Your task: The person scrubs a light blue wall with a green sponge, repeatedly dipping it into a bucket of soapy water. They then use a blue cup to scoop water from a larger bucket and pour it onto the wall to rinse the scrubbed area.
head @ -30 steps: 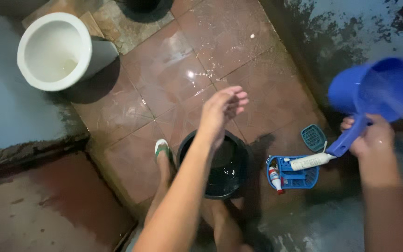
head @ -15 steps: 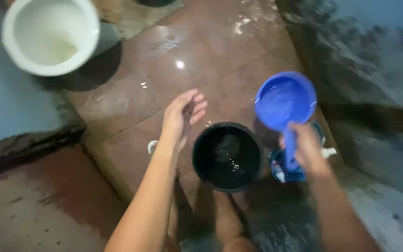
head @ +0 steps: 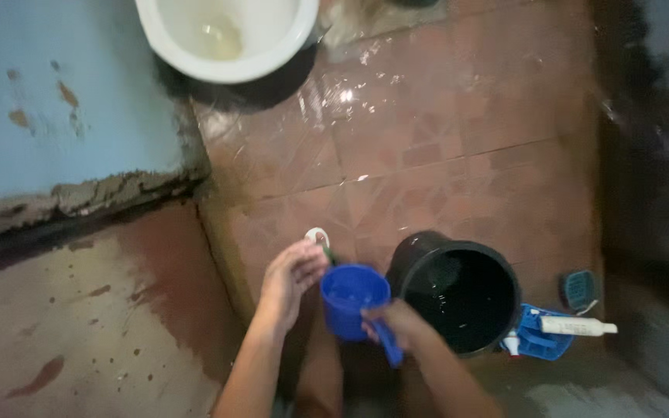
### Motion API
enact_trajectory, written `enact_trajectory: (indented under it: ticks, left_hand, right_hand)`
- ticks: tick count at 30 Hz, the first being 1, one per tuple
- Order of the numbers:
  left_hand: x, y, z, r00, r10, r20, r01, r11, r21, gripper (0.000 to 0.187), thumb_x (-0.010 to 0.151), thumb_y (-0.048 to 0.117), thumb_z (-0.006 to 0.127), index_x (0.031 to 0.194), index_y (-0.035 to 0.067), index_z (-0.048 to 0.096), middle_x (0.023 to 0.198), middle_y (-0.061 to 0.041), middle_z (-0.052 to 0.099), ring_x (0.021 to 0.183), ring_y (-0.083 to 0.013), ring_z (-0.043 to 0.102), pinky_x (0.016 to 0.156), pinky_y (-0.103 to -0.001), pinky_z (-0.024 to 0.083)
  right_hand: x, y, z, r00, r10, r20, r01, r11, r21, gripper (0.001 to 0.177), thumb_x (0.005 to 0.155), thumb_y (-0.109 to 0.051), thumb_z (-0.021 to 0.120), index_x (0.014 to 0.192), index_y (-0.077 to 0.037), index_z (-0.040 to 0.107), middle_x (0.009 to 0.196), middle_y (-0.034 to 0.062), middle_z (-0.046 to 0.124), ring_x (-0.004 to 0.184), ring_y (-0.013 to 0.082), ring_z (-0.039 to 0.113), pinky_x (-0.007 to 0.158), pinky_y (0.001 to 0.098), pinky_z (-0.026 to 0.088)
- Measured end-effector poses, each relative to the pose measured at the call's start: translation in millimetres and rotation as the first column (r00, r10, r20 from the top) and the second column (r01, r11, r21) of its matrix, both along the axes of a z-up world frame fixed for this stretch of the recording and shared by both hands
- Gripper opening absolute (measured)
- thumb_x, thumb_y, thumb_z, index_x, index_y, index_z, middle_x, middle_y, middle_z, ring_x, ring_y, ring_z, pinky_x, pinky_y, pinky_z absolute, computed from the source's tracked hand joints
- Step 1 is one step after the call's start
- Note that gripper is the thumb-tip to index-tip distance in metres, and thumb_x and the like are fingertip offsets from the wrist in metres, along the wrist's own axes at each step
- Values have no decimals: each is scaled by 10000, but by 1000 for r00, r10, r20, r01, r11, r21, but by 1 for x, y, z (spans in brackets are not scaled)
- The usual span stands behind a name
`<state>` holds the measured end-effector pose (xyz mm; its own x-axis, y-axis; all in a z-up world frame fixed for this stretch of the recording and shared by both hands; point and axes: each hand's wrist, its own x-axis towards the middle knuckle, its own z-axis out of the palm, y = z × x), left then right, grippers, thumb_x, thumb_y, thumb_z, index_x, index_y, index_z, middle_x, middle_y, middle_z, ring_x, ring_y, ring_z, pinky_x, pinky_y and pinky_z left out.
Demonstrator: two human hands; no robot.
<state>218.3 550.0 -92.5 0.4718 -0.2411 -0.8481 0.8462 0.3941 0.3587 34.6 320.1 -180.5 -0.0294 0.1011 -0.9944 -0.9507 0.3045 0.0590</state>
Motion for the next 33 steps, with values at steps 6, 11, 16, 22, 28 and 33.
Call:
enact_trajectory:
  ticks: [6, 11, 16, 22, 28, 33]
  left_hand:
    - [72, 23, -70, 988, 107, 108, -104, 994, -34, 607, 964, 350, 583, 1418, -46, 506, 1327, -195, 647, 1165, -282, 671, 997, -425, 537]
    - [119, 31, -73, 990, 87, 110, -91, 995, 29, 491, 979, 247, 489, 1393, -12, 529, 1332, -191, 653, 1176, -286, 673, 997, -421, 560]
    - [142, 29, -44, 982, 105, 158, -105, 994, -11, 450, 984, 208, 483, 1364, -24, 555, 1319, -203, 653, 1159, -292, 674, 970, -406, 567]
    - [149, -25, -9, 974, 33, 223, -30, 999, -17, 438, 1001, 214, 482, 1360, -22, 568, 1299, -198, 662, 1114, -273, 685, 951, -388, 568]
    - [121, -140, 16, 956, -100, 276, 127, 989, -82, 426, 987, 198, 480, 1338, -23, 580, 1256, -184, 689, 1071, -270, 700, 918, -376, 578]
    - [55, -269, 47, 926, -210, 315, 275, 945, -179, 403, 994, 172, 513, 1336, -24, 592, 1246, -186, 677, 1053, -275, 697, 907, -379, 570]
  right_hand:
    - [131, -6, -159, 839, 528, 131, -544, 822, 169, 213, 1007, -228, 621, 1077, -32, 669, 819, 143, 711, 659, 241, 679, 625, 411, 564]
    - [216, -39, -153, 850, 521, -74, -498, 842, 209, 255, 987, -247, 620, 1075, -8, 637, 759, 145, 680, 555, 218, 633, 559, 407, 580]
    - [245, -66, -91, 864, 504, -5, -501, 860, 94, 233, 969, -189, 635, 1062, 24, 640, 758, 166, 679, 530, 222, 633, 498, 351, 567]
    - [242, -113, 30, 919, 191, 344, -116, 967, -226, 188, 964, -126, 680, 985, 56, 638, 713, 135, 633, 502, 185, 567, 417, 306, 461]
    - [151, -236, 93, 727, -389, 566, 518, 852, -79, 137, 958, -179, 624, 973, -54, 571, 729, 67, 587, 537, 134, 519, 460, 255, 434]
    - [8, -380, 118, 611, -401, 682, 729, 620, -290, 98, 986, -80, 640, 1051, -47, 575, 812, 29, 579, 646, 99, 549, 571, 217, 478]
